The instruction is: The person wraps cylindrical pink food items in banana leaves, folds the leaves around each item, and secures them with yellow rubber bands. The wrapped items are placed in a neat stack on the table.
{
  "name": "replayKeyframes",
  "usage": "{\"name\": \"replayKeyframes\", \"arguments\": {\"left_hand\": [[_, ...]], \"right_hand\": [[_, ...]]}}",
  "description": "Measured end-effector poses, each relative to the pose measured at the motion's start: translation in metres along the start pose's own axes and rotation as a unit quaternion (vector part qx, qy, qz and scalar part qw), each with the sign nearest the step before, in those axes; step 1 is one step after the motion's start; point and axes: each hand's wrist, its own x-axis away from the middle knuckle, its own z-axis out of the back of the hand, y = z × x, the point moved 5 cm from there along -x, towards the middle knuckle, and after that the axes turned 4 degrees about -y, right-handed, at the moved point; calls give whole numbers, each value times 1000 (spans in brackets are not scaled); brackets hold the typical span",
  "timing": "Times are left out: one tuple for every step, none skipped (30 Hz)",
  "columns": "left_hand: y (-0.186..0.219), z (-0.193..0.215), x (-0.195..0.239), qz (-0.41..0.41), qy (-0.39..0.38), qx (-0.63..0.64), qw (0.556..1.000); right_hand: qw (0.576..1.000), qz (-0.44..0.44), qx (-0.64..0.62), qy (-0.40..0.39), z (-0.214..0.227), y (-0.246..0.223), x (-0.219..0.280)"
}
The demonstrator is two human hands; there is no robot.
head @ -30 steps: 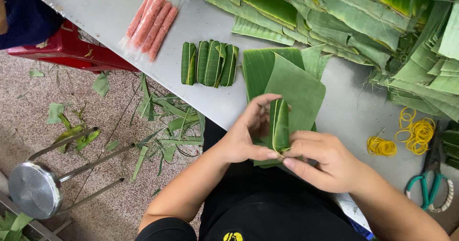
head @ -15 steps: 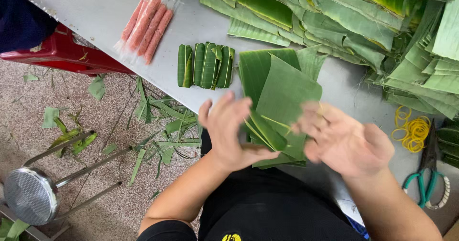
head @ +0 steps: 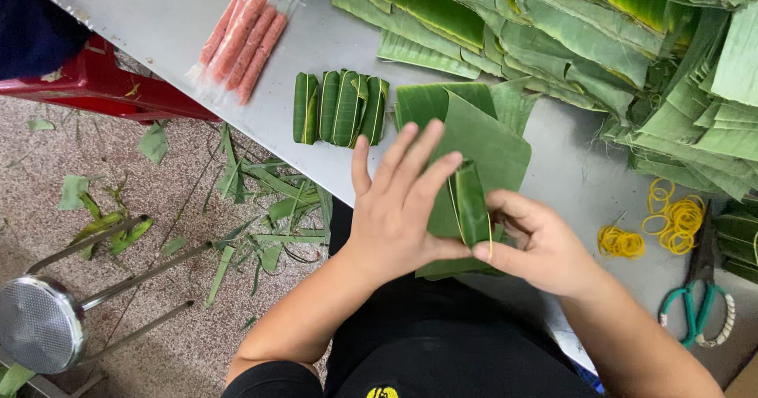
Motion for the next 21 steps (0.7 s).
{"name": "replayKeyframes", "arguments": {"left_hand": [[-2,-3,-2,15,-16,37,999],[-5,-4,-2,31,-32,70,997],[-5,-5,-2,25,-50,125,991],[-5,-7,-3,16,-67,181,981],[-5,-7,-5,8,-85,236,968],[-4,-7,-5,-4,-104,257,961],[-4,-6,-4,-15,-124,277,953],[-4,-3,-3,-25,-144,298,943],[-5,0,-2,-31,-159,299,940],[-6,4,-2,-39,-172,300,937],[-7,7,-3,-47,-186,301,934],[-9,11,-4,-55,-188,286,938],[-10,16,-5,-63,-190,270,942],[-11,21,-7,-71,-193,254,945],[-13,26,-8,-63,-190,246,948],[-14,31,-9,-57,-187,239,951],[-17,37,-10,-51,-184,231,954],[-26,42,-10,-2,-179,164,970],[-37,49,-9,47,-173,96,979],[-48,56,-6,97,-167,27,981],[-59,63,-2,141,-140,-25,980]], "right_hand": [[998,33,38,22,-3,-3,0],[999,31,25,15,-8,-3,0],[1000,28,12,8,-11,-3,-1],[1000,25,0,4,-12,-2,-3],[999,7,-29,29,-8,0,-3],[997,-13,-60,55,-3,5,-4],[992,-33,-90,80,3,10,-3],[984,-38,-151,83,6,16,-2],[973,-43,-211,85,8,21,-3],[958,-46,-269,86,11,26,-4],[962,-31,-256,87,14,27,-8],[966,-17,-244,87,16,27,-12],[969,-3,-231,86,17,24,-16],[974,-10,-211,76,17,21,-22],[979,-17,-191,67,18,16,-31],[983,-23,-170,58,22,8,-41],[996,-5,-38,81,30,-5,-50],[990,13,93,103,37,-20,-61],[961,62,208,173,46,-39,-68],[912,108,318,237,53,-58,-74],[833,202,448,255,56,-83,-80]]}}
